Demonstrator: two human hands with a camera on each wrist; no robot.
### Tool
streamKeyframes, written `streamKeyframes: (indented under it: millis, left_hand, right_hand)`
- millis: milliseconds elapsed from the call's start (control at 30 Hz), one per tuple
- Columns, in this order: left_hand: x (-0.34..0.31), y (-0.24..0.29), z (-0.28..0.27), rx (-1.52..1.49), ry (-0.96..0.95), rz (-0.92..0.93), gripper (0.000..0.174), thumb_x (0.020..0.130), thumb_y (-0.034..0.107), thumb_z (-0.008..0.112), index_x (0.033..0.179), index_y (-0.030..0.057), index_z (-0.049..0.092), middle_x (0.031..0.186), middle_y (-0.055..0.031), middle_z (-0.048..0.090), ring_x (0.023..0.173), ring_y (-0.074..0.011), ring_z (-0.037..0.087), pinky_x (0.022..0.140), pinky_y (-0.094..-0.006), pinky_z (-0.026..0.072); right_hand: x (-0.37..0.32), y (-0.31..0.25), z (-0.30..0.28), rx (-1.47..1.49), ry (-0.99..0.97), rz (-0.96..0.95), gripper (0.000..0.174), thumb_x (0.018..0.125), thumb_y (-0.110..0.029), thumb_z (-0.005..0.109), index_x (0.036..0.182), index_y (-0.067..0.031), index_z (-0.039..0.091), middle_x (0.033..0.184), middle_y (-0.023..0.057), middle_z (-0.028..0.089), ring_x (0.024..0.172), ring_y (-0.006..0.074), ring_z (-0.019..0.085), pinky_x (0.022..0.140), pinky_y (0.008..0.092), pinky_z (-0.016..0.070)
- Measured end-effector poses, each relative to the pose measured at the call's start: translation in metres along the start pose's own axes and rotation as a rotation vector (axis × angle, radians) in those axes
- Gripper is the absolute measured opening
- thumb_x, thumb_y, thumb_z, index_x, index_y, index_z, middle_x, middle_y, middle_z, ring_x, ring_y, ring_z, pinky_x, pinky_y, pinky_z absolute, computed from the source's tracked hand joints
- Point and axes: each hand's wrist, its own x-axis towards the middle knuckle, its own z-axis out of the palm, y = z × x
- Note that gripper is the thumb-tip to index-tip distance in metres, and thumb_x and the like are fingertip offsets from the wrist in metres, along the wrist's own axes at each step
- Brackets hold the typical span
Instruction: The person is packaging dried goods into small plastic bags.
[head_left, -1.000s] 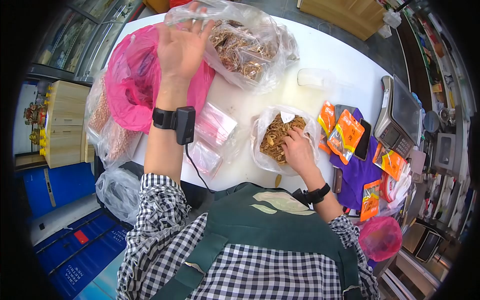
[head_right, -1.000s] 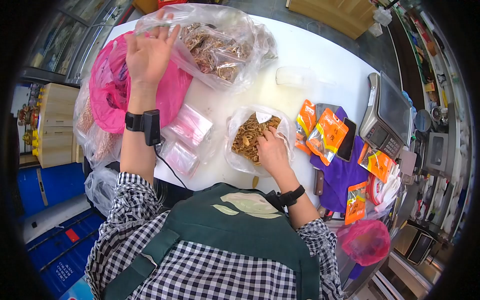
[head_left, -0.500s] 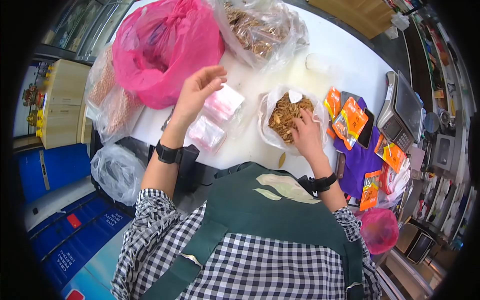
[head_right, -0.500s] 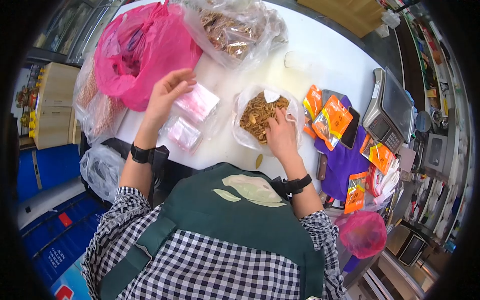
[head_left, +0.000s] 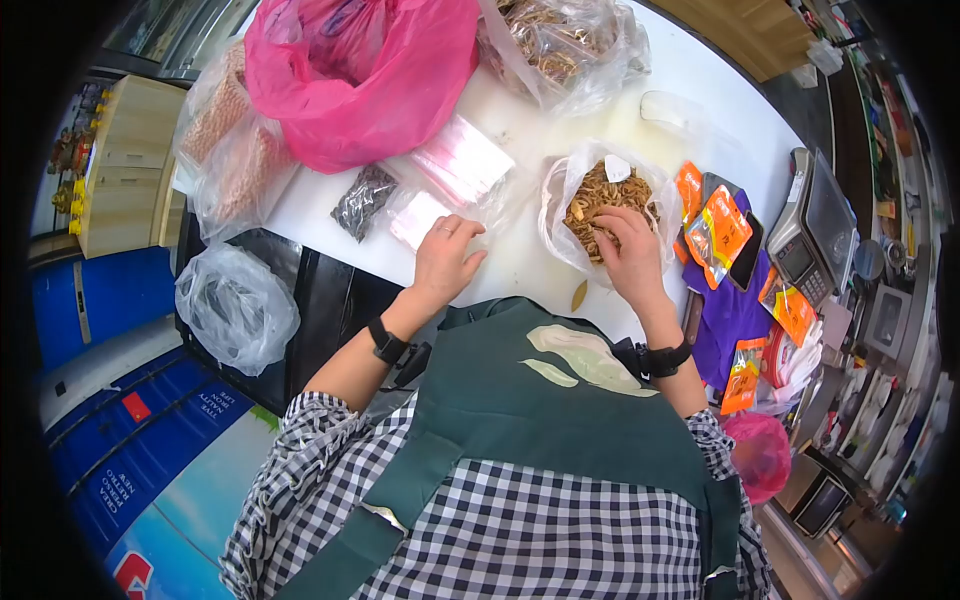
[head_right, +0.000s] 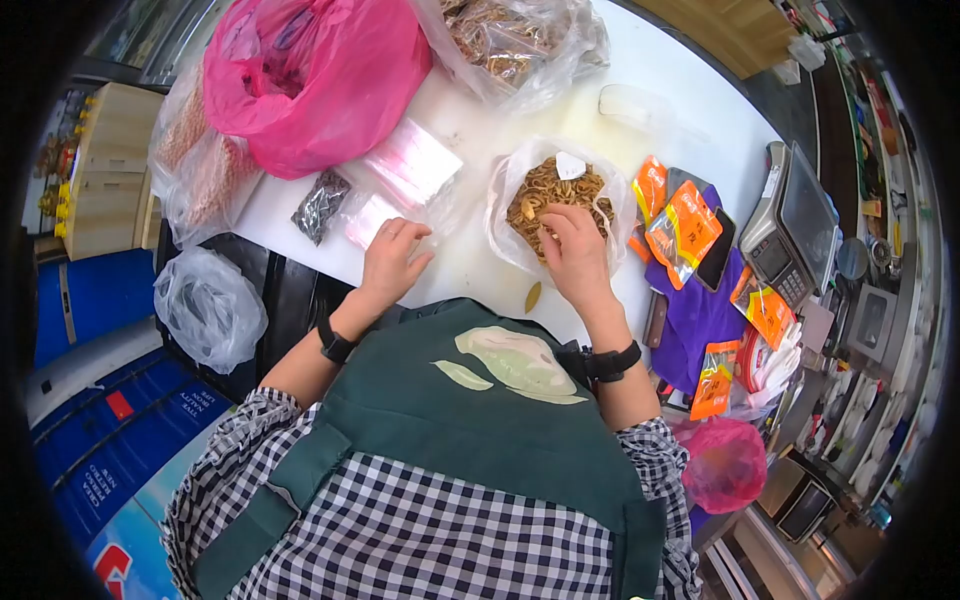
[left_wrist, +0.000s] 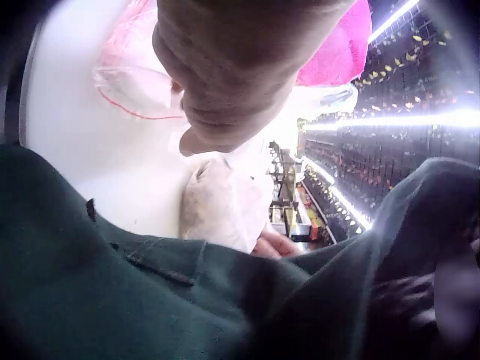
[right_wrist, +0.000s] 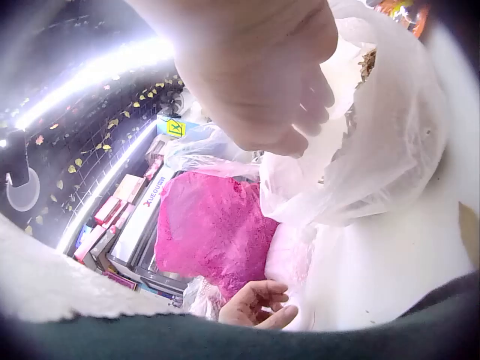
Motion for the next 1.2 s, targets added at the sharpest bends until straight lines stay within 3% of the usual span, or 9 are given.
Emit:
streamKeyframes:
  millis: [33, 233, 433, 600, 733, 800, 933, 1033, 1200]
  left_hand:
    - [0.002, 0.003, 0.003, 0.144, 0.068, 0.137, 0.035, 0.068, 0.008, 0.077, 0.1, 0.0081, 0.062, 0.091, -0.007, 0.059, 0.086, -0.0274, 0.056, 0.076, -0.0387, 0.0449]
    - [0.023, 0.014, 0.029, 0.261, 0.12, 0.132, 0.036, 0.067, 0.012, 0.077, 0.098, 0.0107, 0.06, 0.096, -0.0069, 0.056, 0.094, -0.0276, 0.053, 0.077, -0.0381, 0.0388]
    - [0.016, 0.005, 0.026, 0.184, 0.202, 0.114, 0.028, 0.069, 0.013, 0.075, 0.094, 0.0101, 0.062, 0.089, -0.0069, 0.059, 0.092, -0.0264, 0.056, 0.077, -0.039, 0.0395]
    - [-0.022, -0.014, -0.01, 0.21, 0.263, 0.013, 0.032, 0.069, 0.016, 0.077, 0.097, 0.0085, 0.063, 0.092, -0.0067, 0.06, 0.092, -0.0277, 0.056, 0.078, -0.0398, 0.0406]
    - [-0.036, -0.018, -0.012, 0.283, 0.185, -0.098, 0.033, 0.069, 0.016, 0.077, 0.097, 0.0076, 0.061, 0.09, -0.0066, 0.057, 0.093, -0.0271, 0.056, 0.079, -0.0397, 0.0423]
    - [-0.035, -0.026, -0.003, 0.268, 0.206, -0.099, 0.03, 0.07, 0.013, 0.076, 0.095, 0.007, 0.061, 0.088, -0.0072, 0.058, 0.089, -0.0262, 0.057, 0.076, -0.039, 0.0446]
    - [-0.033, -0.029, 0.005, 0.047, 0.293, -0.204, 0.018, 0.075, 0.004, 0.071, 0.09, 0.0046, 0.06, 0.081, -0.0091, 0.06, 0.072, -0.0243, 0.062, 0.063, -0.0357, 0.0503]
    - [-0.025, -0.016, 0.003, -0.088, 0.431, -0.188, 0.014, 0.078, 0.001, 0.069, 0.088, 0.0027, 0.059, 0.077, -0.0095, 0.061, 0.061, -0.0242, 0.062, 0.056, -0.0344, 0.0503]
    - [-0.018, -0.009, 0.012, -0.136, 0.434, -0.221, 0.012, 0.08, 0.002, 0.069, 0.088, 0.0022, 0.06, 0.075, -0.0098, 0.062, 0.06, -0.0218, 0.062, 0.057, -0.0325, 0.0503]
  right_hand:
    - [0.002, -0.005, 0.0, -0.001, -0.002, -0.002, 0.02, 0.078, -0.001, 0.068, 0.098, -0.0001, 0.065, 0.109, 0.0135, 0.065, 0.106, 0.0329, 0.06, 0.09, 0.04, 0.0495]
    - [0.02, -0.036, 0.001, 0.208, -0.04, -0.034, 0.015, 0.081, -0.004, 0.068, 0.096, -0.0007, 0.068, 0.102, 0.0134, 0.068, 0.096, 0.0307, 0.064, 0.083, 0.0373, 0.0517]
    - [0.028, -0.053, 0.006, 0.359, -0.281, -0.072, 0.019, 0.083, -0.006, 0.067, 0.101, -0.0013, 0.067, 0.104, 0.0139, 0.067, 0.098, 0.0308, 0.064, 0.084, 0.037, 0.0512]
    - [0.036, -0.053, 0.028, 0.358, -0.654, -0.218, 0.029, 0.085, -0.008, 0.066, 0.112, 0.0008, 0.064, 0.121, 0.0155, 0.064, 0.107, 0.0316, 0.063, 0.093, 0.0379, 0.0493]
    - [0.042, -0.053, 0.068, 0.346, -0.817, -0.258, 0.032, 0.085, -0.009, 0.065, 0.115, 0.0033, 0.063, 0.128, 0.0176, 0.06, 0.115, 0.0329, 0.059, 0.098, 0.04, 0.0472]
    - [0.042, -0.057, 0.088, 0.325, -0.884, -0.39, 0.038, 0.084, -0.008, 0.066, 0.118, 0.0055, 0.061, 0.133, 0.0196, 0.056, 0.124, 0.0331, 0.053, 0.104, 0.0405, 0.0431]
    - [0.043, -0.063, 0.102, 0.299, -0.881, -0.508, 0.045, 0.082, -0.005, 0.064, 0.125, 0.0081, 0.055, 0.135, 0.0245, 0.052, 0.129, 0.0363, 0.047, 0.108, 0.0397, 0.0393]
    - [0.045, -0.064, 0.109, 0.255, -0.722, -0.535, 0.047, 0.082, -0.001, 0.061, 0.126, 0.0104, 0.051, 0.138, 0.0264, 0.048, 0.132, 0.0386, 0.043, 0.111, 0.0409, 0.0368]
    - [0.049, -0.061, 0.139, 0.057, -0.45, -0.548, 0.042, 0.078, 0.001, 0.056, 0.118, 0.0135, 0.053, 0.132, 0.0284, 0.05, 0.129, 0.0425, 0.044, 0.111, 0.0428, 0.0366]
